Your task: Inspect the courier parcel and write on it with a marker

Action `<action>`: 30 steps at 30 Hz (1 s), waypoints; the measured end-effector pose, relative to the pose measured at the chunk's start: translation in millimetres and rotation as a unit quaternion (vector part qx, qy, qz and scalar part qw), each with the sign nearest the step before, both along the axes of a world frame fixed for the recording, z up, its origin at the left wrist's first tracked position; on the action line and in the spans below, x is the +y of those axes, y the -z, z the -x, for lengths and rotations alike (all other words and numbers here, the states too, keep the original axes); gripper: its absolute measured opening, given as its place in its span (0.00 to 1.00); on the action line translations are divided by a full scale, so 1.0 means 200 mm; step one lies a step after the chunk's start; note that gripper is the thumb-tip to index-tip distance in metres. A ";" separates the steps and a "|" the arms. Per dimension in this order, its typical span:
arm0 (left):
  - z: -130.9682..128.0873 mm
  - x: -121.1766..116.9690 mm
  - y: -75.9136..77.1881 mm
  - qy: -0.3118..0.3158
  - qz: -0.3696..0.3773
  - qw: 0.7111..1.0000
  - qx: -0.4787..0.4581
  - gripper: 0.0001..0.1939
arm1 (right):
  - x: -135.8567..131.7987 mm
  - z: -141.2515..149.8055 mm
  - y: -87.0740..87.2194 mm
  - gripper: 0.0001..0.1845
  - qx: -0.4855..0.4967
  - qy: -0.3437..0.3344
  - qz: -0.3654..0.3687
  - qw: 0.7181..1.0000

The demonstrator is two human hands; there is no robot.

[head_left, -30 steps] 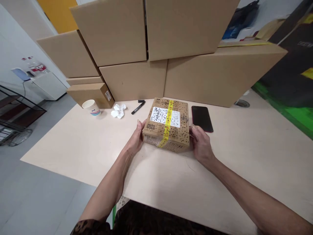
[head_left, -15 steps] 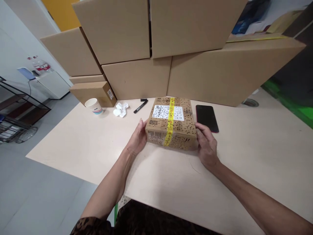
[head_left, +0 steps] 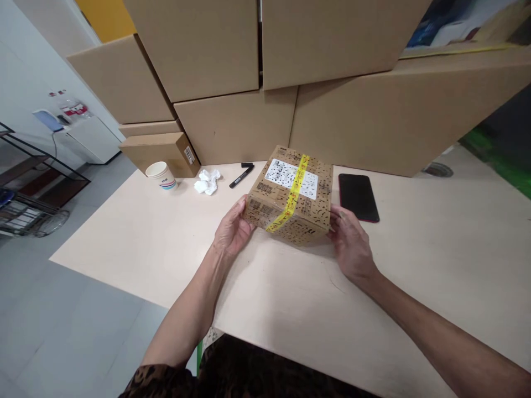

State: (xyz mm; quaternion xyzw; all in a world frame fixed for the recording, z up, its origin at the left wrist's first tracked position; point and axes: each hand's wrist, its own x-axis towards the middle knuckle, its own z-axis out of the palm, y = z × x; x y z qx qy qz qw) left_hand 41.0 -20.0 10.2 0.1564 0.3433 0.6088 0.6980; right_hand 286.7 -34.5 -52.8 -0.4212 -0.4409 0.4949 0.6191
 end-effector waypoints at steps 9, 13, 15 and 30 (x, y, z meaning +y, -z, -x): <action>0.00 -0.01 -0.01 -0.017 -0.060 0.998 0.020 0.14 | 0.00 -0.01 0.03 0.27 0.001 0.012 0.041 0.999; 0.01 -0.02 0.01 0.004 -0.112 0.992 0.055 0.19 | 0.04 -0.03 0.08 0.27 -0.050 0.042 0.027 0.997; 0.02 -0.02 0.01 0.012 -0.132 0.989 0.065 0.21 | 0.04 -0.03 0.10 0.30 -0.079 0.068 0.010 0.995; -0.04 -0.06 0.08 0.140 -0.126 0.957 0.220 0.54 | 0.00 -0.01 0.03 0.16 0.060 -0.118 0.008 0.991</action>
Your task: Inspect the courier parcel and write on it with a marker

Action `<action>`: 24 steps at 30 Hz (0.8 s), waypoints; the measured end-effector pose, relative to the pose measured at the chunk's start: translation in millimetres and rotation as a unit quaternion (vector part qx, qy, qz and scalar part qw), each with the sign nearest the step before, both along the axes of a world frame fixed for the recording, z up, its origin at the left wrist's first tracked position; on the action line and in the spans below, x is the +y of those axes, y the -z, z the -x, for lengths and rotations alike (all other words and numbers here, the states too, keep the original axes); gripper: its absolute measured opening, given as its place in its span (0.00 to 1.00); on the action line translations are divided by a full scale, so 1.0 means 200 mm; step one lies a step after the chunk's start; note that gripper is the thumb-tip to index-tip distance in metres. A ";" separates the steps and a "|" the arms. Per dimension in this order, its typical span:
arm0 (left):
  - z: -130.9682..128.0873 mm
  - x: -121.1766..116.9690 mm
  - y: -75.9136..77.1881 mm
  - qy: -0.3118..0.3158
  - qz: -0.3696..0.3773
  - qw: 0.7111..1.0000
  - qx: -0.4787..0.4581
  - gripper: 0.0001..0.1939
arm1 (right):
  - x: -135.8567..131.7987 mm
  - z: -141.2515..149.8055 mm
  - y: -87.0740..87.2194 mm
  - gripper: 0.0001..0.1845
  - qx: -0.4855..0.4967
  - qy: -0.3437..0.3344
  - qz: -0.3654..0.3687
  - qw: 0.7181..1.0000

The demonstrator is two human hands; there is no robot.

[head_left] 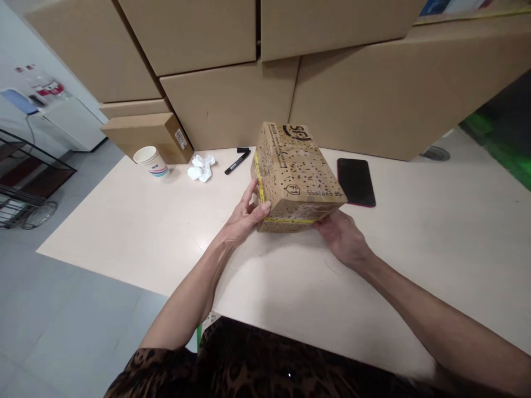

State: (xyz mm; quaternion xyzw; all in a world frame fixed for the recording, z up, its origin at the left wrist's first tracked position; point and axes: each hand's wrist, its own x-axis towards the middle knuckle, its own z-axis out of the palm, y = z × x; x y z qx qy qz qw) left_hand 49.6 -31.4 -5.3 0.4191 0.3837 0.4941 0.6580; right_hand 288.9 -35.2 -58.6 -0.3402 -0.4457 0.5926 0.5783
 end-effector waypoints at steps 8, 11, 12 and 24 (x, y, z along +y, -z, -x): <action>0.01 0.03 -0.04 -0.120 0.049 0.991 -0.046 0.52 | 0.00 0.03 -0.02 0.21 0.062 -0.006 0.030 0.998; 0.01 0.04 -0.05 -0.141 0.071 0.985 -0.076 0.42 | 0.02 0.02 -0.03 0.23 0.088 0.100 0.025 0.991; 0.01 0.04 -0.05 -0.142 0.081 0.983 -0.081 0.37 | 0.03 0.01 -0.03 0.24 0.095 0.130 0.027 0.987; 0.00 0.01 -0.03 0.017 0.009 0.999 -0.032 0.31 | 0.09 -0.06 0.08 0.33 -0.110 0.183 0.017 0.977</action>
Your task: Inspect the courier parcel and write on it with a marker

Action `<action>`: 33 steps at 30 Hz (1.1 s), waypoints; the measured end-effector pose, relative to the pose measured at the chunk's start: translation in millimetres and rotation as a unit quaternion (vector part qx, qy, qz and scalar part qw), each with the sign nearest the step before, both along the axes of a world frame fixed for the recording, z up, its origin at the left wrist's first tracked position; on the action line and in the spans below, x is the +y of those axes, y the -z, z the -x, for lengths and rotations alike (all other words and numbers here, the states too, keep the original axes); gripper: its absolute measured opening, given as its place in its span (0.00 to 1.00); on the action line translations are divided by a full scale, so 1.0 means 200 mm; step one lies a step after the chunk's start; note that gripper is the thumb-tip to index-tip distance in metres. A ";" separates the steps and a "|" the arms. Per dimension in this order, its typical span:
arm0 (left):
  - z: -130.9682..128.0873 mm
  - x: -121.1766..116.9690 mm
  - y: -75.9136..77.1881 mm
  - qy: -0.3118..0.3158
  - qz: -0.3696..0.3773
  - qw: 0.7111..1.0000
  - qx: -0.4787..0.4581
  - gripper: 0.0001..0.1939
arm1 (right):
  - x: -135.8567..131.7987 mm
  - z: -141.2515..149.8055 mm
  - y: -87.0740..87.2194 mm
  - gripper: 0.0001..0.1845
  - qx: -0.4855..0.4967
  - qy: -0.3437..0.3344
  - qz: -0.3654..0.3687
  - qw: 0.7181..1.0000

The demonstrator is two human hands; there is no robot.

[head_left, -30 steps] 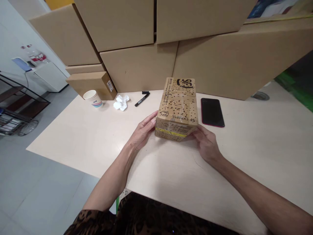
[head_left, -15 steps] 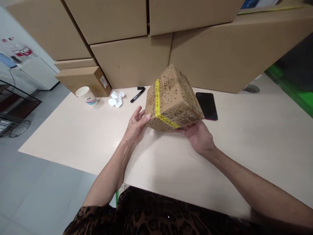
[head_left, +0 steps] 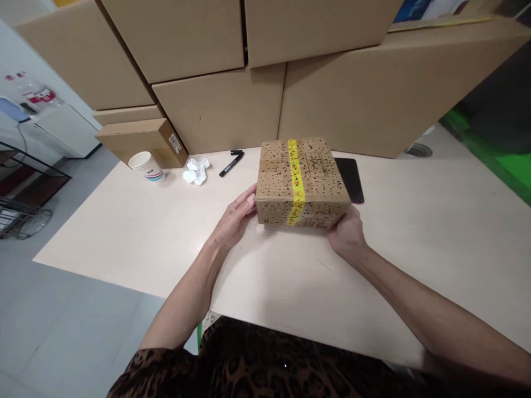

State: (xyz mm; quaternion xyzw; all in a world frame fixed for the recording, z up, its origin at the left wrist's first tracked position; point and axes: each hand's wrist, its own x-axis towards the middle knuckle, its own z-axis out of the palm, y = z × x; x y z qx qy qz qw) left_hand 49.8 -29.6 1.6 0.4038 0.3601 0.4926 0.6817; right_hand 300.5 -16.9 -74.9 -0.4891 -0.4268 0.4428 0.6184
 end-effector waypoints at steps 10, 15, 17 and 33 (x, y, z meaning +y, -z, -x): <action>0.02 0.00 -0.02 -0.054 -0.059 0.997 -0.012 0.30 | -0.04 0.03 -0.06 0.30 0.022 -0.007 -0.044 0.999; 0.05 0.00 -0.01 -0.072 -0.151 0.985 0.045 0.34 | -0.09 0.04 -0.11 0.31 -0.057 0.022 -0.133 0.989; 0.06 -0.02 -0.02 -0.097 -0.196 0.972 0.081 0.34 | -0.11 0.04 -0.15 0.34 -0.081 0.027 -0.149 0.985; 0.03 -0.01 0.04 -0.091 -0.128 0.985 0.076 0.36 | -0.10 0.03 -0.11 0.28 -0.039 -0.047 -0.116 0.991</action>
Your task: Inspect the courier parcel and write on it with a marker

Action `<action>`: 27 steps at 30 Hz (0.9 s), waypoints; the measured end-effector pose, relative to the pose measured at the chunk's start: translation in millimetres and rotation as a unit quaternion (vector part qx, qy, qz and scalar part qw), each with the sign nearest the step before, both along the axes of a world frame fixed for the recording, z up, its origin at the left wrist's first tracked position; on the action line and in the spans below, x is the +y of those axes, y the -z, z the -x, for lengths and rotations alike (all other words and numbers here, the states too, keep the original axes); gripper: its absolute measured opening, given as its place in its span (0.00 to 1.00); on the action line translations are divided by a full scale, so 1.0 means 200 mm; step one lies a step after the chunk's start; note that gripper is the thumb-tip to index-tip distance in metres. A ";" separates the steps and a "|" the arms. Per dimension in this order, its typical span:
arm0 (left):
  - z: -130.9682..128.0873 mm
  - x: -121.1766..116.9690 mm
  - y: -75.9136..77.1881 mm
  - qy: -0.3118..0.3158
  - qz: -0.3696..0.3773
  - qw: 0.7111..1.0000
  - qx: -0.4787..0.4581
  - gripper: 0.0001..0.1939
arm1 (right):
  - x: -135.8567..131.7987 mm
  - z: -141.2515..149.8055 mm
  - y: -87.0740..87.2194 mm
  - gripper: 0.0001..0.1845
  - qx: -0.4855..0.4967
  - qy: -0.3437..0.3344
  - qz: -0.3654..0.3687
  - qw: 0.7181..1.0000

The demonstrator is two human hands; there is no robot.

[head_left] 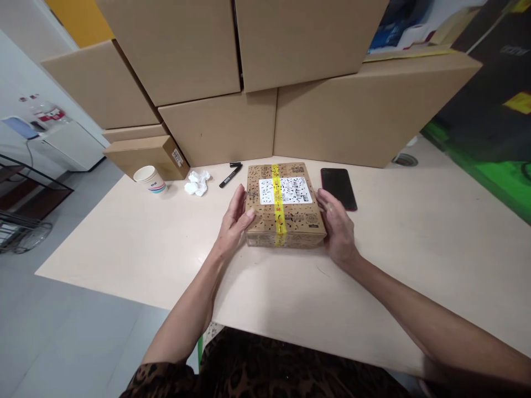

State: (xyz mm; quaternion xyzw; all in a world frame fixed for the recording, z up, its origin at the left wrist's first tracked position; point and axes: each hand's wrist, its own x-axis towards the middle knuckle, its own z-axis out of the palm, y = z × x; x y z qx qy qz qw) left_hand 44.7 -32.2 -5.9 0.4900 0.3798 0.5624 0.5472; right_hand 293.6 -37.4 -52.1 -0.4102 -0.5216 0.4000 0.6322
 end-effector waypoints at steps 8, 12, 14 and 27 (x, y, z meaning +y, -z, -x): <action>-0.03 -0.01 -0.04 0.068 0.048 0.996 0.016 0.35 | 0.00 0.00 0.00 0.29 -0.068 0.052 0.072 0.994; -0.02 -0.01 -0.06 0.108 0.050 0.993 -0.004 0.37 | 0.01 -0.01 -0.01 0.29 -0.036 0.056 0.047 0.997; -0.02 -0.01 -0.07 0.120 0.044 0.992 -0.007 0.36 | 0.01 -0.01 -0.04 0.30 -0.032 0.063 0.026 0.997; 0.00 -0.02 -0.08 0.093 -0.001 0.995 -0.034 0.43 | 0.00 0.00 -0.07 0.39 -0.006 0.011 -0.019 1.000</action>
